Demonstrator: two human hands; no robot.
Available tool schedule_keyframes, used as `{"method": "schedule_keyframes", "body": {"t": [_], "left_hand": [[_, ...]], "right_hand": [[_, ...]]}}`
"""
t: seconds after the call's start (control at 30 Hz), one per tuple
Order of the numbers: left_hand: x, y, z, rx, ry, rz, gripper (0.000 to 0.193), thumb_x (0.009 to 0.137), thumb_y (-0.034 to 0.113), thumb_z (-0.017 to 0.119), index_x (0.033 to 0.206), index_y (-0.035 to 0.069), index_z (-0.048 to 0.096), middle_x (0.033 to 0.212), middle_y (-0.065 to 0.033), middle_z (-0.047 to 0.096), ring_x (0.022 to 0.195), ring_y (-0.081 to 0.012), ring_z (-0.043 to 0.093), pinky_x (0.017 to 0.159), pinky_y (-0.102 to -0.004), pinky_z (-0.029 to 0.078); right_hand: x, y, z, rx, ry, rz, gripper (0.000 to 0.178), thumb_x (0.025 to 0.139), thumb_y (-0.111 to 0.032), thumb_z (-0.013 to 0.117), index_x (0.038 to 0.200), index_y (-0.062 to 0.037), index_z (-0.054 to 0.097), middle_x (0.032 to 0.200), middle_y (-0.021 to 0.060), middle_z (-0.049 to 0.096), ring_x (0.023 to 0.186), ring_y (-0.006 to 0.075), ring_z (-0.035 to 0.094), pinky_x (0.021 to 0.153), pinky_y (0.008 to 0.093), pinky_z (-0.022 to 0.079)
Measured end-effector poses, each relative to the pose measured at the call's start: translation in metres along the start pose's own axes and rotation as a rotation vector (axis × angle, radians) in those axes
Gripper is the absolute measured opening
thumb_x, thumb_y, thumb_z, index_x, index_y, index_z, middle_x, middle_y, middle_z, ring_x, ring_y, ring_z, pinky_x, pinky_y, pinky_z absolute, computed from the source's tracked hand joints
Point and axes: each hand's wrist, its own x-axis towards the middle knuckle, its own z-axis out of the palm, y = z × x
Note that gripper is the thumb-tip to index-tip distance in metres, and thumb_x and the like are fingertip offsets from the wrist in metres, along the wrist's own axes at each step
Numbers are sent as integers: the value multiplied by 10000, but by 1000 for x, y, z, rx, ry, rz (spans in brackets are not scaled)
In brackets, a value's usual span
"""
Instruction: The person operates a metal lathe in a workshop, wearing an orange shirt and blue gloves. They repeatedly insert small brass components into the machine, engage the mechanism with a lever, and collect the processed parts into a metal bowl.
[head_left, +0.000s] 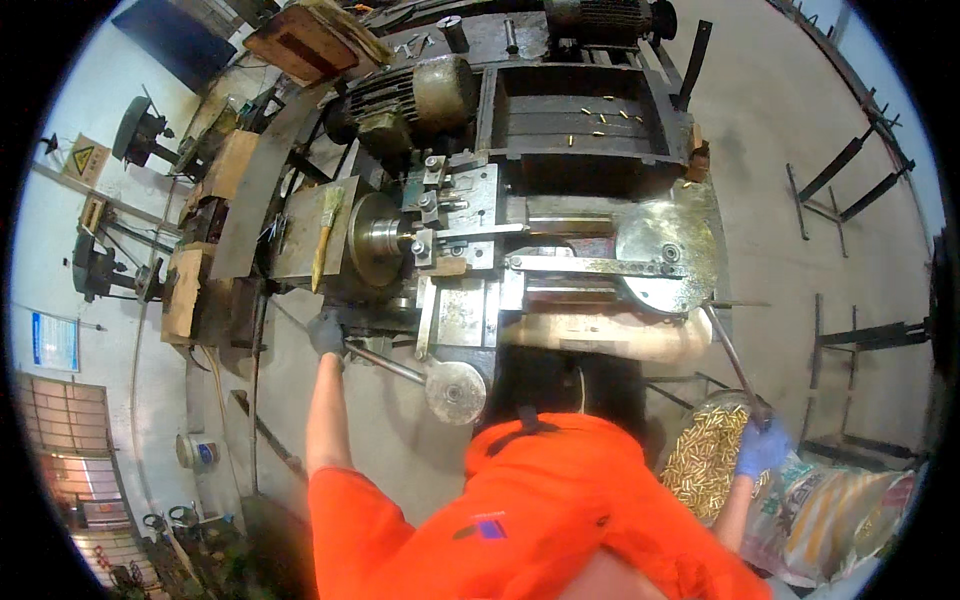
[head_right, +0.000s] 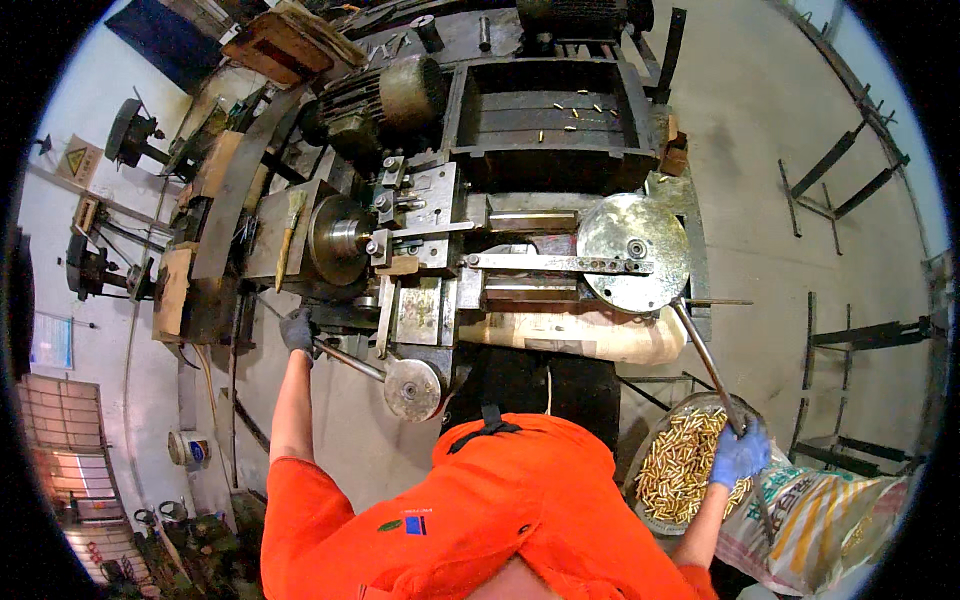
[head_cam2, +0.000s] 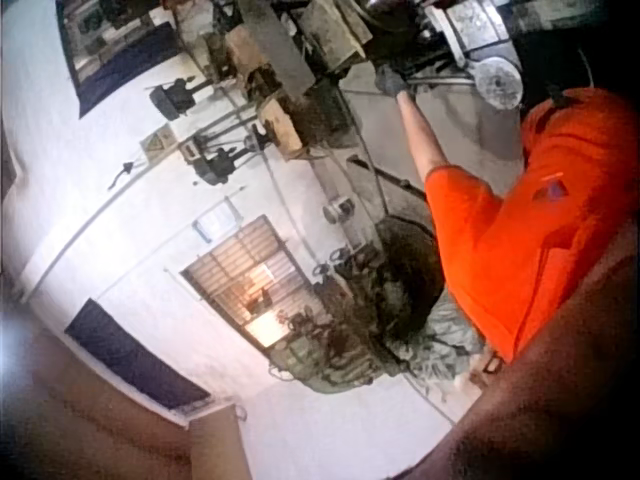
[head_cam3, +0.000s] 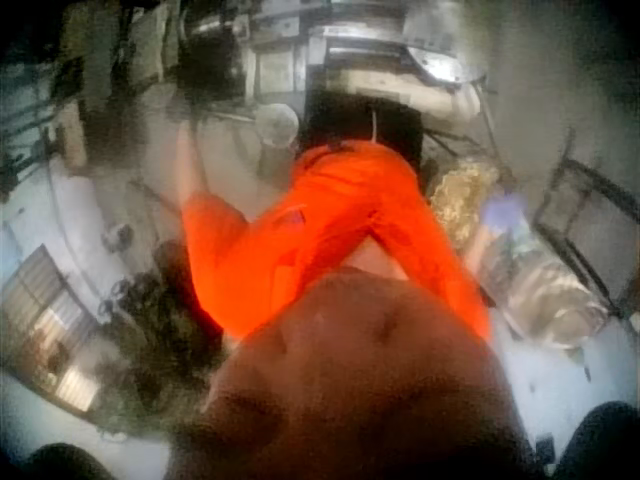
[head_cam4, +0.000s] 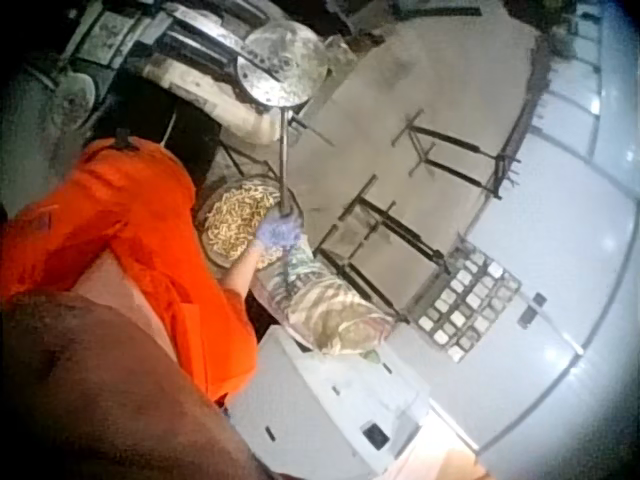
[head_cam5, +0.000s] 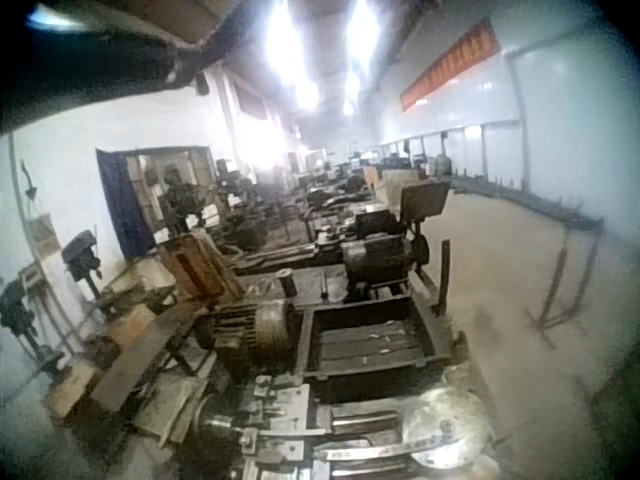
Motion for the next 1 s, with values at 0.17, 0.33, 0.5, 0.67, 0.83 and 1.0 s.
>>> {"method": "schedule_keyframes", "body": {"t": [0.17,0.33,0.5,0.67,0.83,1.0], "left_hand": [[7,-9,-3,55,-14,28,130,789,113,609,792,-11,648,665,-44,596,540,-138,479,495,-325,397],[11,-28,-16,11,18,42,90,785,108,608,759,25,636,556,-88,556,439,-173,512,409,-309,400],[-45,21,-35,127,-100,24,156,784,135,586,727,-3,629,610,-51,558,506,-128,490,431,-290,370],[-101,-5,-91,51,77,-205,93,764,93,609,782,6,636,561,-72,534,439,-165,494,368,-295,363],[-141,-40,-95,-19,150,-362,120,780,62,581,877,-3,610,594,-84,543,432,-168,477,359,-297,364],[-166,-26,-106,-4,290,-373,133,795,53,572,899,-20,610,587,-92,545,419,-172,477,350,-299,374]], "right_hand": [[121,33,46,-152,186,-316,392,698,-380,678,1035,-183,642,971,96,631,980,283,556,878,411,385],[226,-62,17,-263,-110,-145,493,783,-478,540,1186,-194,560,1106,106,598,1119,298,501,951,488,326],[304,-53,69,-322,-238,-146,465,767,-433,558,1128,-141,582,1123,141,589,1096,320,516,905,500,379],[313,60,104,-284,-311,-184,303,803,-294,533,1000,-84,627,1017,212,607,936,380,574,783,449,464],[272,197,138,-276,-122,-212,352,788,-322,567,980,-31,621,896,230,621,831,402,589,717,456,465],[239,185,140,-174,-151,-258,268,792,-280,555,848,-33,641,858,231,618,802,400,586,673,465,456]]}}
